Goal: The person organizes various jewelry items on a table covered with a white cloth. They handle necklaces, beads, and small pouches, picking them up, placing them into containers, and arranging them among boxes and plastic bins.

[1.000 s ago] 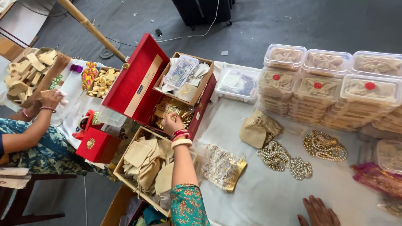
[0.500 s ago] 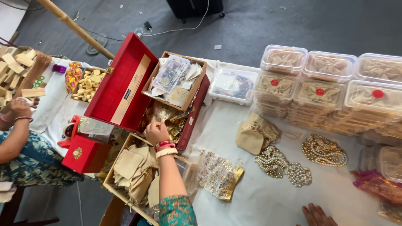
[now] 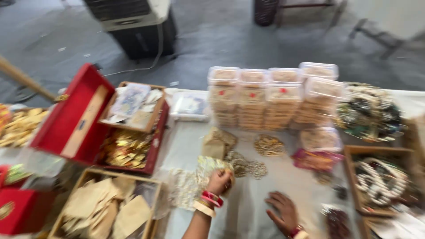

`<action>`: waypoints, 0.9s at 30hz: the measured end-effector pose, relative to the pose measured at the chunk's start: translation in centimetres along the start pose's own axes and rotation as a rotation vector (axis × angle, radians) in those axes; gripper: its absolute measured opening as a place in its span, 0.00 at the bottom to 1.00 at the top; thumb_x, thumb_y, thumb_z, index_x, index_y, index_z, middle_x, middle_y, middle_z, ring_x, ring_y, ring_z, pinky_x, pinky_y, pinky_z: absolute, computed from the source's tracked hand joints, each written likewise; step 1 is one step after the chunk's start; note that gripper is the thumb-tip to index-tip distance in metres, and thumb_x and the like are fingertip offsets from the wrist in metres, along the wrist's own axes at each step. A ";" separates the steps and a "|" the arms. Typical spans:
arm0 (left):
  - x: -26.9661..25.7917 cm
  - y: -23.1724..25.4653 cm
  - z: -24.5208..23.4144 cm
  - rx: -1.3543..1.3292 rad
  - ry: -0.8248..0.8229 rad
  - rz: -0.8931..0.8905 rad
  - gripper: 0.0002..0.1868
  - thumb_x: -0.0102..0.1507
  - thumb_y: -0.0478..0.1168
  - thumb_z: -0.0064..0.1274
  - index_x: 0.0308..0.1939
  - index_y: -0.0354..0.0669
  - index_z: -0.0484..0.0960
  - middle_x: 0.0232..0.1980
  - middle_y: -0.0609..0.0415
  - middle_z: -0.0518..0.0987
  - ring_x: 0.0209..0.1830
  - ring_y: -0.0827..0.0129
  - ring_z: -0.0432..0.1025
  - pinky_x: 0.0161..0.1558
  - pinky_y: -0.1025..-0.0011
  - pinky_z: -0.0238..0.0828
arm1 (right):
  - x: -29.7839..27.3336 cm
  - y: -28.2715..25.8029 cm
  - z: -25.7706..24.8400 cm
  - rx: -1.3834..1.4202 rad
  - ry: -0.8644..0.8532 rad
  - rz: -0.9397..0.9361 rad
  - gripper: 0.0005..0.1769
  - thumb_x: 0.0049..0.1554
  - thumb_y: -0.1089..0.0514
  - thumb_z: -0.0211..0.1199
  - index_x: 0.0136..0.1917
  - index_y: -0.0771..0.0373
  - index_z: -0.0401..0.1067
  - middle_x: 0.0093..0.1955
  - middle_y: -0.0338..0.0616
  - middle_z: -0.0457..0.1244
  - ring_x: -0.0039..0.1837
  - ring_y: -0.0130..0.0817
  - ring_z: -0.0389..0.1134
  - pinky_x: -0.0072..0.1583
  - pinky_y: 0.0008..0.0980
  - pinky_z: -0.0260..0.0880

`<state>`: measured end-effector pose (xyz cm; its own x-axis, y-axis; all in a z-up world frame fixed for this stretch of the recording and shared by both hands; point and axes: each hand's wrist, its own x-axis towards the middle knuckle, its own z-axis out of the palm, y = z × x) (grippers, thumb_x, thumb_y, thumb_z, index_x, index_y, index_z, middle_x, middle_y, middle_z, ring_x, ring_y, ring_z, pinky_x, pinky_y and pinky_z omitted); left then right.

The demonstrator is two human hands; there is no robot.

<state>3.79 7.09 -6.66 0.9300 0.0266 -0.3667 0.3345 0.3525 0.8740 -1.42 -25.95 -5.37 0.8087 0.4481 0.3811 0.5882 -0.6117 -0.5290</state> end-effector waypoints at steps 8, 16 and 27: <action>-3.4 -11.9 10.3 0.209 -0.320 -0.013 0.11 0.63 0.41 0.62 0.31 0.39 0.79 0.28 0.58 0.80 0.26 0.76 0.73 0.30 0.75 0.72 | -3.4 -3.2 1.1 1.026 -0.067 0.741 0.20 0.57 0.51 0.64 0.61 0.61 0.74 0.51 0.34 0.70 0.49 0.20 0.68 0.45 0.22 0.67; -6.6 -7.7 12.6 0.291 -0.276 -0.040 0.07 0.64 0.39 0.59 0.33 0.40 0.81 0.26 0.58 0.77 0.24 0.76 0.68 0.28 0.75 0.66 | -6.2 -0.5 2.4 1.109 -0.033 0.747 0.09 0.62 0.57 0.66 0.49 0.66 0.78 0.39 0.32 0.66 0.40 0.18 0.63 0.42 0.21 0.64; -6.4 -6.6 14.1 0.185 -0.190 -0.037 0.14 0.61 0.39 0.65 0.31 0.40 0.73 0.24 0.58 0.76 0.19 0.76 0.66 0.22 0.74 0.65 | -4.5 -1.0 -0.9 1.363 0.101 0.721 0.05 0.59 0.61 0.67 0.47 0.65 0.75 0.43 0.36 0.69 0.44 0.23 0.68 0.49 0.26 0.71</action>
<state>-2.25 -8.64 -5.59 0.9226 -0.1659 -0.3483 0.3749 0.1722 0.9109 -5.62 -27.88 -5.87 0.9400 0.2502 -0.2319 -0.3174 0.3924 -0.8633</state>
